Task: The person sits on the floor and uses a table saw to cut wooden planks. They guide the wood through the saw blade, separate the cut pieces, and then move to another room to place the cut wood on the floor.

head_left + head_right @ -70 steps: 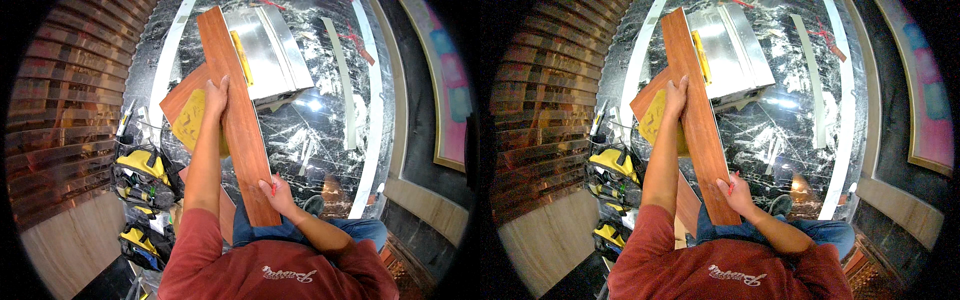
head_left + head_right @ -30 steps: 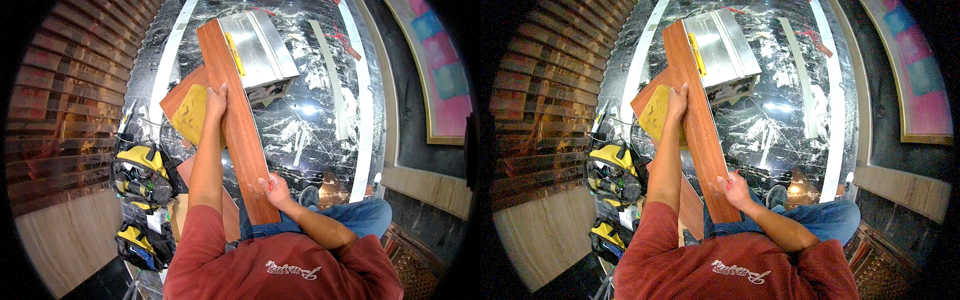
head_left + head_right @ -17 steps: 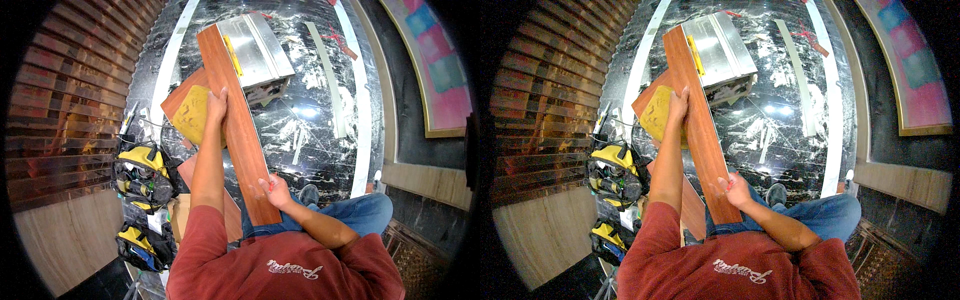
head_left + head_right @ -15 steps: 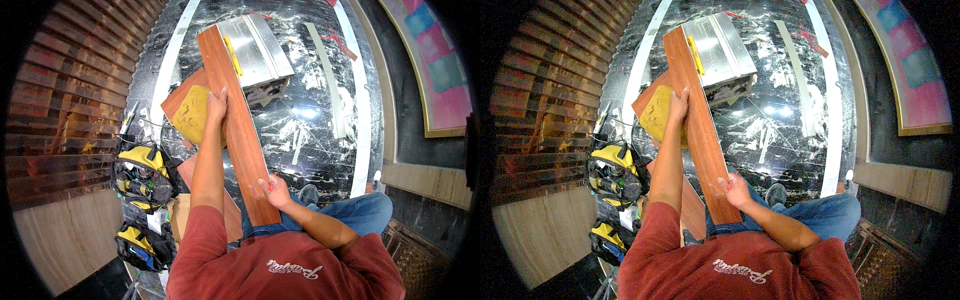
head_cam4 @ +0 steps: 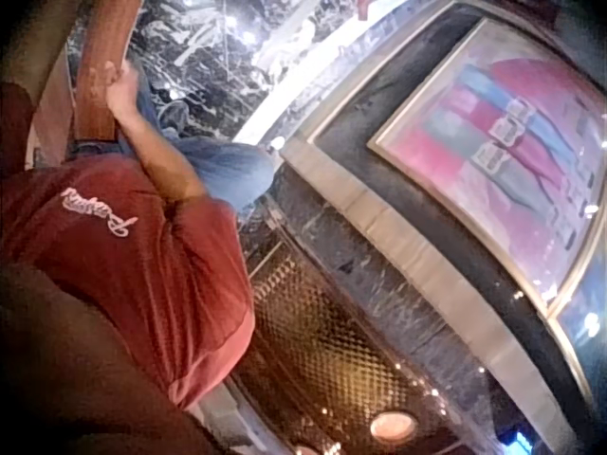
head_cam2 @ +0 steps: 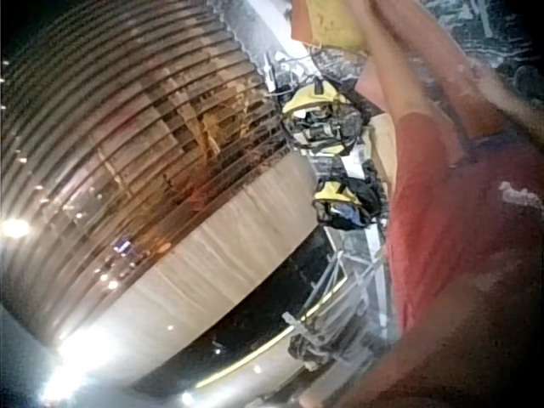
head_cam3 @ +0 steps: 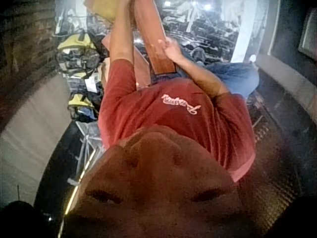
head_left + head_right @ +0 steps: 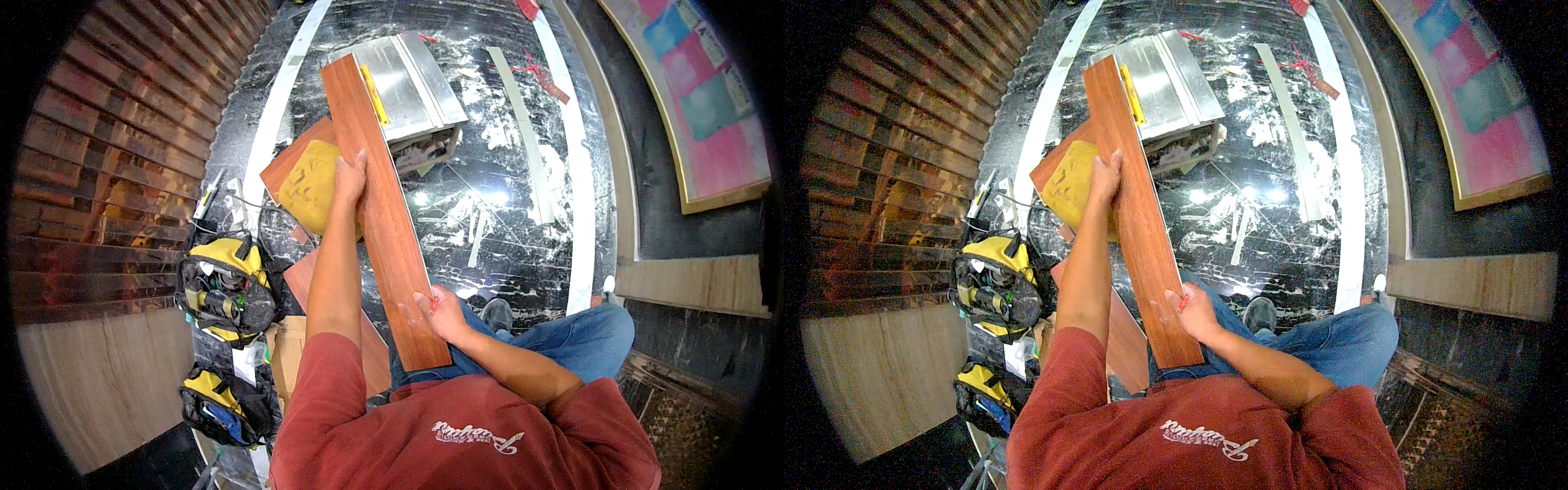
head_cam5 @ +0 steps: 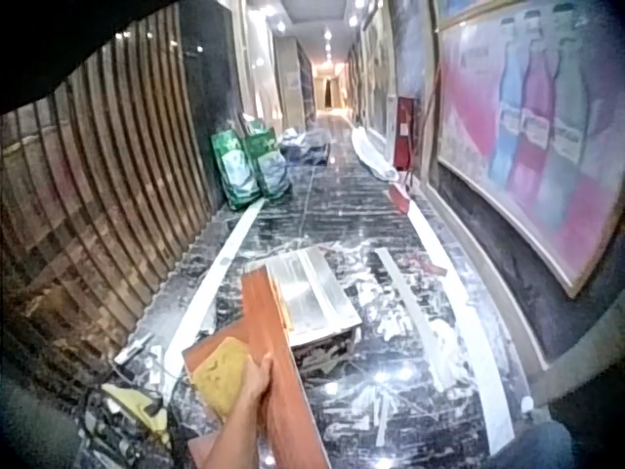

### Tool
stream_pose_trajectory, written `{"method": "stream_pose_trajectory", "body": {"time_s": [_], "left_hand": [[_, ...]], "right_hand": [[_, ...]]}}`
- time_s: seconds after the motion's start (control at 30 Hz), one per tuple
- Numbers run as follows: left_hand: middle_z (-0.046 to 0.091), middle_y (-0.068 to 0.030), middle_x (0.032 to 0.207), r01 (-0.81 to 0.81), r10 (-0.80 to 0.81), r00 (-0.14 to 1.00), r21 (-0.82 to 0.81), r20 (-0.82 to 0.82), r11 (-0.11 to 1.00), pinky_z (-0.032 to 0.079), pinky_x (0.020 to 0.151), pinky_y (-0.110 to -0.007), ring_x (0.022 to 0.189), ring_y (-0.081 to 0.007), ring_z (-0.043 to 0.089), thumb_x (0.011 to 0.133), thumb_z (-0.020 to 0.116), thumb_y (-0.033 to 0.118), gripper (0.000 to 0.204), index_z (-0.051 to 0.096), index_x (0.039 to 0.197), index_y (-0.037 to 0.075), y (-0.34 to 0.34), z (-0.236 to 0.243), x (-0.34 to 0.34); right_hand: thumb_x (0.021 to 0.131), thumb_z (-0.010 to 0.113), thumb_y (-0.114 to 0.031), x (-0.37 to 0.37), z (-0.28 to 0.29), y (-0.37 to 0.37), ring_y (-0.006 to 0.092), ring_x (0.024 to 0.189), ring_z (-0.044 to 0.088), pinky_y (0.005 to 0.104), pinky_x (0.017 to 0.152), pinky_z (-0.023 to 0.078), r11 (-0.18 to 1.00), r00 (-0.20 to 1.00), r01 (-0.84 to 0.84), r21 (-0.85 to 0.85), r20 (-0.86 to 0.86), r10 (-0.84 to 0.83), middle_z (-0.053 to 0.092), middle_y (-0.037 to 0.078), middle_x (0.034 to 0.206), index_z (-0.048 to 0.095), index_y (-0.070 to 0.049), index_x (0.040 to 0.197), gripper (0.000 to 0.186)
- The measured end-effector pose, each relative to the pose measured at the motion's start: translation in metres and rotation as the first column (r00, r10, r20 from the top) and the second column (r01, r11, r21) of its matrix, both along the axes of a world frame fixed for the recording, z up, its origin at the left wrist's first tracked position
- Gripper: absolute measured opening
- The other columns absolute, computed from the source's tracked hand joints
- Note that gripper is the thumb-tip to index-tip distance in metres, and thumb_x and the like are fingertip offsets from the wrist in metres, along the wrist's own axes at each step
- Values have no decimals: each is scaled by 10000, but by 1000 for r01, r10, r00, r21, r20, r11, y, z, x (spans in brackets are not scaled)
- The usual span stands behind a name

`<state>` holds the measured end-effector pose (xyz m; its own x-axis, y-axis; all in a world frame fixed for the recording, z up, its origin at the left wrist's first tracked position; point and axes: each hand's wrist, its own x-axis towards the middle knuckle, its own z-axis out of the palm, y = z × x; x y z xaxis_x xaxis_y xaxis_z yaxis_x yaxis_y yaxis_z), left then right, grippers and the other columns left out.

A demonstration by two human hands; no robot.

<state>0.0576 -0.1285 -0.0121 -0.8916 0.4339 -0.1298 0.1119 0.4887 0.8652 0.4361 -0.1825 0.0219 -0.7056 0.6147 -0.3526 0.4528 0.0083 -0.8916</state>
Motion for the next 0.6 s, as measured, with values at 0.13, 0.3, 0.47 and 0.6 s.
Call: {"method": "stream_pose_trajectory", "body": {"time_s": [0.13, 0.3, 0.47, 0.6], "left_hand": [[638, -347, 1295, -26, 25, 999, -30, -49, 999, 472, 1055, -467, 1246, -467, 614, 962, 681, 463, 679, 554, 1279, -125, 2, 9, 15], [630, -373, 1281, -23, 22, 999, -25, -32, 999, 474, 1047, -478, 1233, -483, 614, 949, 686, 489, 719, 549, 1267, -142, -5, 2, 16], [612, -384, 1305, -21, 19, 999, -40, -46, 999, 468, 1059, -471, 1251, -485, 603, 950, 674, 515, 774, 526, 1304, -157, -7, -8, 21], [596, -378, 1343, -65, 62, 996, -50, -58, 997, 463, 1068, -464, 1276, -465, 597, 953, 670, 520, 806, 495, 1356, -156, -13, -9, 30]], "right_hand": [[989, 709, -259, 8, -2, -5, 261, 689, 687, 412, 659, 532, 1000, 999, 28, 5, -23, -28, 708, 196, 781, 723, 4, 998, 264], [985, 718, -283, 15, 1, -7, 263, 659, 665, 417, 638, 520, 998, 1000, -7, 58, -2, 7, 697, 192, 763, 718, 5, 982, 288], [984, 716, -299, 25, 1, -9, 267, 648, 653, 428, 623, 505, 996, 1000, -9, 86, -16, 10, 686, 190, 744, 709, 5, 950, 307], [988, 707, -290, 31, 5, -12, 270, 658, 656, 429, 634, 510, 999, 1000, -8, 37, 20, 8, 686, 193, 748, 703, 11, 937, 305]]}}
